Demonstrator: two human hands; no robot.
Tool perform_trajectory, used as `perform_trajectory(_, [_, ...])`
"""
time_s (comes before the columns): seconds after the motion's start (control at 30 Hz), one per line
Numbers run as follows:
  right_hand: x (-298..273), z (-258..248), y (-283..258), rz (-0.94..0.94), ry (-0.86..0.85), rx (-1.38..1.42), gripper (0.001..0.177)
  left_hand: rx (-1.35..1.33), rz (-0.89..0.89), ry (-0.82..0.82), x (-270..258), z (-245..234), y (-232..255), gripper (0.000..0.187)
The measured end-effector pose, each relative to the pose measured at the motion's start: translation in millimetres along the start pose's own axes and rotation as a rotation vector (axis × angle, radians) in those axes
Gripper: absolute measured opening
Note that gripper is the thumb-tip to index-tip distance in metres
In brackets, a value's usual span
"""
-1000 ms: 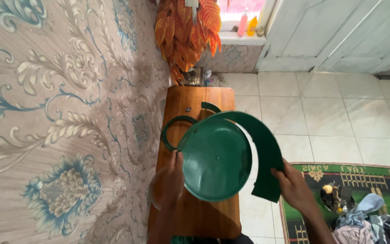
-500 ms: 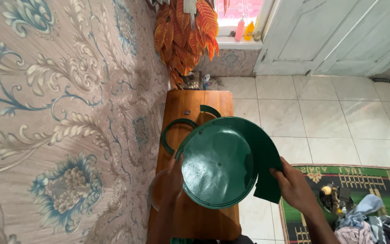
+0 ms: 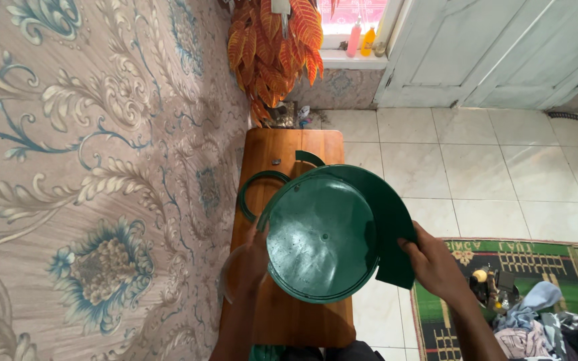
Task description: The person assembles green plastic components on a wooden table. They fit a curved green plastic ring around a green plastic lid, then repeat the process with a second lid and ring, stacking the assembled units.
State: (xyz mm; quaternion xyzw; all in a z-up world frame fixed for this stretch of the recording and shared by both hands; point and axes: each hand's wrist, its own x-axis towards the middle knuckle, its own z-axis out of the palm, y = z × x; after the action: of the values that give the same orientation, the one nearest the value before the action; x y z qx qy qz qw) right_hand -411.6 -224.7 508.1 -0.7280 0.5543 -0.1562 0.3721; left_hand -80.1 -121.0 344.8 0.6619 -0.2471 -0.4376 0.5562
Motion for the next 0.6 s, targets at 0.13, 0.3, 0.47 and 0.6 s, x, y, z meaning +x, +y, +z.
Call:
perform_trajectory(0.13, [1.4, -3.3, -5.7, -0.014, 0.015, -0.008, 0.040, -0.177, 0.116, -0.086, 20.7, -5.0, -23.8, 0.058])
perform_trajectory(0.3, [5.9, -8.2, -2.6, 0.059, -0.065, -0.070, 0.034, -0.075, 0.105, -0.038, 25.1, -5.4, -26.6, 0.059])
perform_trajectory(0.47, [13.9, -14.0, -3.2, 0.031, -0.062, -0.154, 0.038, -0.146, 0.141, -0.113, 10.5, 0.7, 6.3, 0.064])
perform_trajectory(0.6, [17.3, -28.0, -41.0, 0.033, -0.020, -0.275, 0.067, -0.069, -0.207, -0.015, -18.3, 11.6, 54.1, 0.066])
